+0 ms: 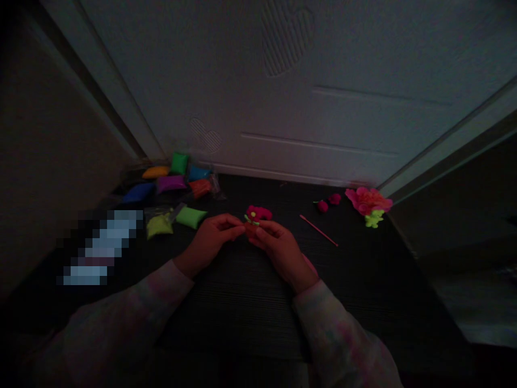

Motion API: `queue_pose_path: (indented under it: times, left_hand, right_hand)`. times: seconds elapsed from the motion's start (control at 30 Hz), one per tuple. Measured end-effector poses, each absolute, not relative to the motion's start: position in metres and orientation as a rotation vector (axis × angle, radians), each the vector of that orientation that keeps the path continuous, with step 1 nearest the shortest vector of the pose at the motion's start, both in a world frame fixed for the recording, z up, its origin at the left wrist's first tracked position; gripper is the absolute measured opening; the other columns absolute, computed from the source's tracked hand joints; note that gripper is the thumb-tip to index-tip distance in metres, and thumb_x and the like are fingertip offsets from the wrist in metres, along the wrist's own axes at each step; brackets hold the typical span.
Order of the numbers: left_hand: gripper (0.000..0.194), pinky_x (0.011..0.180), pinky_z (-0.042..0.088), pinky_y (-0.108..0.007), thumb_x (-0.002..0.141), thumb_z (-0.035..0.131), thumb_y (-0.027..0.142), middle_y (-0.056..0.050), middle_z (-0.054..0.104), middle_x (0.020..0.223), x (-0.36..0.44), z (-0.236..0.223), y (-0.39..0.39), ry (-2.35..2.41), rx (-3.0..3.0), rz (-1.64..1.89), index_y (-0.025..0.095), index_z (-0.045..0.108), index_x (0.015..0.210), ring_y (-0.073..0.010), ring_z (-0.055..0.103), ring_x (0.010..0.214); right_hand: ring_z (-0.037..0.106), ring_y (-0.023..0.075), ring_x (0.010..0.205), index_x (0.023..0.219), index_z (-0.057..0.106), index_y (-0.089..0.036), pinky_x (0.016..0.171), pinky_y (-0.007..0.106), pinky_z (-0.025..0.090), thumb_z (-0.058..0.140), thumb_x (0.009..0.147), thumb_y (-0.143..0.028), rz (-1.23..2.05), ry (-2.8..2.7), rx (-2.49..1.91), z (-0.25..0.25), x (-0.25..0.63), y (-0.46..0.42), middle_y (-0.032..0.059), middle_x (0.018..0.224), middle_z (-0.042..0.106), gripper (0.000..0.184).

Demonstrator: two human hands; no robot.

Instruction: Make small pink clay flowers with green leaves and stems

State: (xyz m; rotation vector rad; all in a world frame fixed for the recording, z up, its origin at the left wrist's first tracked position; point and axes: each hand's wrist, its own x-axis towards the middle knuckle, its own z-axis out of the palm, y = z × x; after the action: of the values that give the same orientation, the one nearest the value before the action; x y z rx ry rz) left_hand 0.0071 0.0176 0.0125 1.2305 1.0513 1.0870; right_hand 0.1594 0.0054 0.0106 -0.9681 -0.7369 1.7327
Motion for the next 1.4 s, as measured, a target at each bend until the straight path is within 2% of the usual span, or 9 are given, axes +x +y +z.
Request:
queue_pose_path:
  times: [0.13, 0.4, 0.6, 0.97, 1.23, 1.4]
  left_hand:
    - [0.010, 0.054, 0.037, -0.021, 0.063, 0.065, 0.023, 0.005, 0.055, 0.056, 0.009, 0.012, 0.016, 1.077, 1.211, 1.080, 0.015, 0.061, 0.068, -0.0068, 0.046, 0.052]
    - [0.019, 0.058, 0.041, -0.023, 0.062, 0.065, 0.022, -0.001, 0.064, 0.072, 0.011, 0.008, 0.015, 1.104, 1.159, 1.101, 0.014, 0.063, 0.079, -0.0105, 0.053, 0.060]
    - [0.014, 0.056, 0.041, -0.023, 0.062, 0.065, 0.020, -0.001, 0.064, 0.067, 0.008, 0.007, 0.018, 1.165, 1.209, 1.109, 0.013, 0.066, 0.074, -0.0095, 0.050, 0.054]
    - [0.019, 0.059, 0.046, -0.025, 0.062, 0.064, 0.023, -0.006, 0.067, 0.074, 0.006, 0.006, 0.019, 1.107, 1.233, 1.127, 0.012, 0.064, 0.078, -0.0135, 0.058, 0.061]
    - [0.015, 0.066, 0.044, -0.025, 0.059, 0.068, 0.022, -0.002, 0.065, 0.073, 0.003, 0.010, 0.019, 1.133, 1.206, 1.199, 0.015, 0.068, 0.072, -0.0130, 0.057, 0.065]
    - [0.017, 0.063, 0.044, -0.025, 0.059, 0.068, 0.024, -0.002, 0.065, 0.069, 0.002, 0.007, 0.020, 1.123, 1.174, 1.186, 0.014, 0.068, 0.073, -0.0118, 0.056, 0.059]
  right_hand:
    - [0.062, 0.0127, 0.082, 0.073, 0.066, -0.023, 0.076, 0.027, 0.046, 0.074, 0.055, -0.024, 1.728, -0.732, -1.000, 0.009, 0.160, 0.008, -0.0013, 0.084, 0.069, 0.020]
    - [0.062, 0.0131, 0.084, 0.077, 0.066, -0.022, 0.076, 0.026, 0.045, 0.075, 0.055, -0.029, 1.738, -0.764, -1.029, 0.003, 0.159, 0.012, 0.0014, 0.088, 0.069, 0.024]
    - [0.062, 0.0115, 0.077, 0.073, 0.066, -0.021, 0.074, 0.025, 0.046, 0.076, 0.053, -0.029, 1.714, -0.766, -1.019, 0.000, 0.155, 0.016, 0.0006, 0.081, 0.069, 0.024]
    - [0.061, 0.0118, 0.070, 0.072, 0.064, -0.017, 0.071, 0.027, 0.045, 0.076, 0.054, -0.028, 1.686, -0.832, -0.921, -0.001, 0.151, 0.020, 0.0007, 0.074, 0.066, 0.024]
    - [0.061, 0.0147, 0.075, 0.073, 0.064, -0.017, 0.079, 0.033, 0.044, 0.076, 0.048, -0.033, 1.667, -0.879, -0.948, 0.001, 0.149, 0.021, 0.0022, 0.080, 0.066, 0.032]
    - [0.061, 0.0139, 0.073, 0.075, 0.063, -0.017, 0.074, 0.031, 0.046, 0.075, 0.050, -0.034, 1.630, -0.899, -0.963, 0.001, 0.148, 0.019, 0.0023, 0.079, 0.066, 0.033]
